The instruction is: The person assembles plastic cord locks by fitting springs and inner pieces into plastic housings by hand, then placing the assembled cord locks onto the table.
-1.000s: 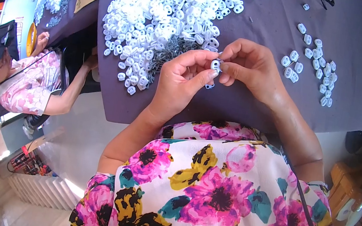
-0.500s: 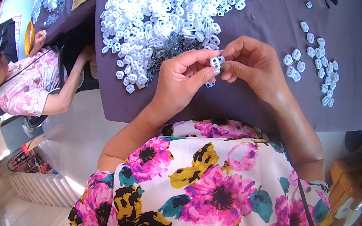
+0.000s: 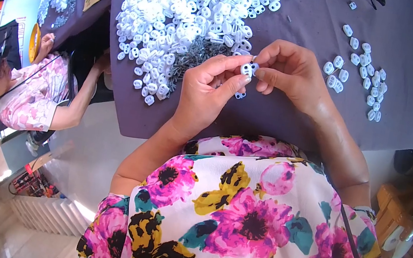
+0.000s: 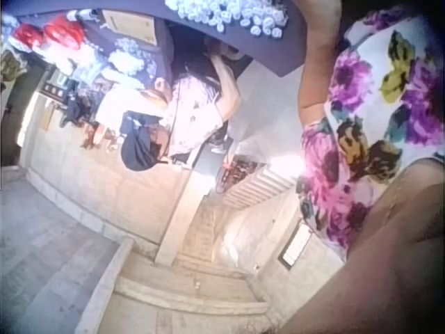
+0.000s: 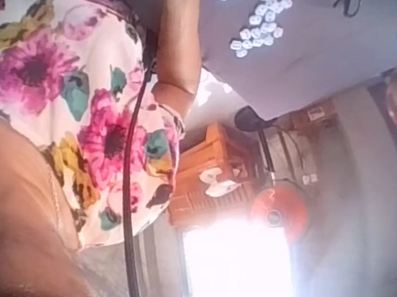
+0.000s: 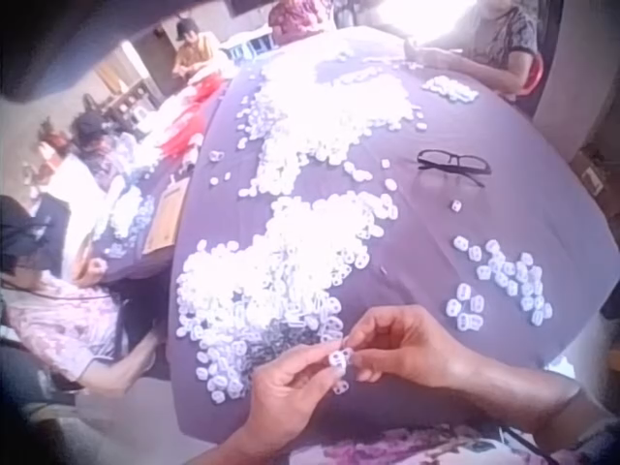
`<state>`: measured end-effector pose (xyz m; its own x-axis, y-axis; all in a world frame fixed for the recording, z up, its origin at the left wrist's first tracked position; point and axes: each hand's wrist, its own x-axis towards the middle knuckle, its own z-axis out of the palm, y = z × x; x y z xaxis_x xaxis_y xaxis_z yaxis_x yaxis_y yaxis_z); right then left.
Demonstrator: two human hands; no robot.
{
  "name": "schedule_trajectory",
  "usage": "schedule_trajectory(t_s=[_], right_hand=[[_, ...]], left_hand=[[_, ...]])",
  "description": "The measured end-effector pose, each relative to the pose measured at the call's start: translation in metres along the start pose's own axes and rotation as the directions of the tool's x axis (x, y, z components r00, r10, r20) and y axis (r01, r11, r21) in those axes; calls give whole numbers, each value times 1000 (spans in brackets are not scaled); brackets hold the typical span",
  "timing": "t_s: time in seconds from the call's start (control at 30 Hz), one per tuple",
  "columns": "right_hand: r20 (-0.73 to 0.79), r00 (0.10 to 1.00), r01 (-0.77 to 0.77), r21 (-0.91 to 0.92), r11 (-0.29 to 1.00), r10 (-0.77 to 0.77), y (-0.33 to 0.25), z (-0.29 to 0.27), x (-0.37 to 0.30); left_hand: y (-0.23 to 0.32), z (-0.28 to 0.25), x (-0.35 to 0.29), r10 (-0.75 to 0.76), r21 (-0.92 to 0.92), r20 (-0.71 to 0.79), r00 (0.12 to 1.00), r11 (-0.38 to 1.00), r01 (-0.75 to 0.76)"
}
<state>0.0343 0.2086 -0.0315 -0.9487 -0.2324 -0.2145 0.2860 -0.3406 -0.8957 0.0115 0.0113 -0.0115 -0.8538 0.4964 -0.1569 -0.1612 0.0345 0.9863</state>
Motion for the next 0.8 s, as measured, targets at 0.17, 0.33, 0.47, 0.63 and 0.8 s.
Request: schedule_trajectory(t_s=[0.17,0.33,0.47,0.63,0.8], right_hand=[[9,1000,20,24,1000,-20,3,0,0],[2,1000,-5,33,999,5,4,0,1],[10,1000,-4,29,1000,3,-2,7,-1],[17,1000,-23,49,999,22,0,8,-1],[13,999,-31,49,998,31,0,9,-2]], left_hand=[[-1,-1,-1,-12,-8,3,1000,1000,12],[-5,0,0,-16,-6,-5,1000,1000,16],[3,-2,-3,-13,32,-4,1000,999,14],[1,-2,-4,-25,26,-10,1000,999,25],[2,-4,-2,-39,22,8,999,999,39]])
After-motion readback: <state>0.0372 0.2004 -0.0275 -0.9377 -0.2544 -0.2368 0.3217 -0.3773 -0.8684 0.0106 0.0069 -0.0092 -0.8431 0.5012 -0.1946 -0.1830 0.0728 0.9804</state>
